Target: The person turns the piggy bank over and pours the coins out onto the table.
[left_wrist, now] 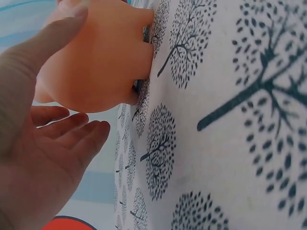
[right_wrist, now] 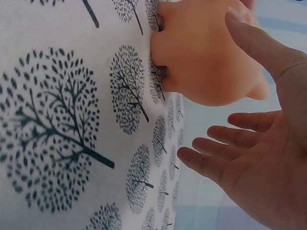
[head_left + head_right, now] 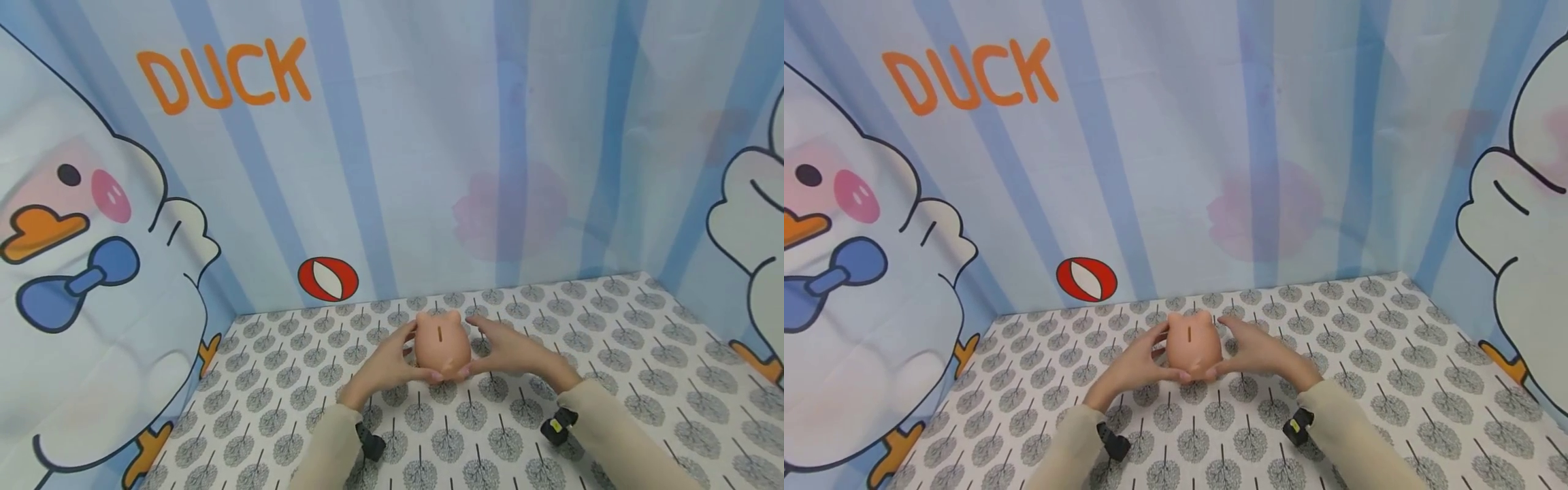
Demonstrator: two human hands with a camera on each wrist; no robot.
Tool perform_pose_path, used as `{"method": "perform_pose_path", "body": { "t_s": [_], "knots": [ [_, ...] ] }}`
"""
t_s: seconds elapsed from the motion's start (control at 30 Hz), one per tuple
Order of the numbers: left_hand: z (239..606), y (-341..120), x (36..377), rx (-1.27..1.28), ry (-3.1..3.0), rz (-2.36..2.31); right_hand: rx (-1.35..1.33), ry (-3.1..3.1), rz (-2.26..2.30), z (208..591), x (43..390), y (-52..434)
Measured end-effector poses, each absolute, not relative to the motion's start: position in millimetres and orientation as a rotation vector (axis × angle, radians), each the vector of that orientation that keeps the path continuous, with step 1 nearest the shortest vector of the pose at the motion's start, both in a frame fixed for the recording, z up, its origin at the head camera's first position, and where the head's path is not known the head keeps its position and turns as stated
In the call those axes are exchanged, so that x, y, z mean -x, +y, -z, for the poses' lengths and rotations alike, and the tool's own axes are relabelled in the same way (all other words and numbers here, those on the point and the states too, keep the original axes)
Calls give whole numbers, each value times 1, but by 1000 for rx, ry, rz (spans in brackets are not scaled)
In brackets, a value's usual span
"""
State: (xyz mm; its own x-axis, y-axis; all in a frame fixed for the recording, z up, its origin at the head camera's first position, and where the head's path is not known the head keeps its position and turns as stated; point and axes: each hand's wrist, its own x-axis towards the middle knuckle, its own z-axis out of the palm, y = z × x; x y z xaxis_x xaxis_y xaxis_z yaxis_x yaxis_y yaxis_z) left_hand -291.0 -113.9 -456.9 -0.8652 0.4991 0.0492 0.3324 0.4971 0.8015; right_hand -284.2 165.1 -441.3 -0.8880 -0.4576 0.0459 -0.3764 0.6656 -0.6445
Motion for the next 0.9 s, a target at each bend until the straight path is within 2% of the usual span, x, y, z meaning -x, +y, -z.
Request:
{"method": "perform_pose_path", "body": {
  "t_s": [0.37, 0.9],
  "knots": [
    [465, -110, 297, -704, 2453, -1451, 678, 2682, 1208, 451, 284, 155],
    [458, -112, 296, -696, 2379, -1613, 720, 2502, 1479, 440, 284, 158]
  ]
}}
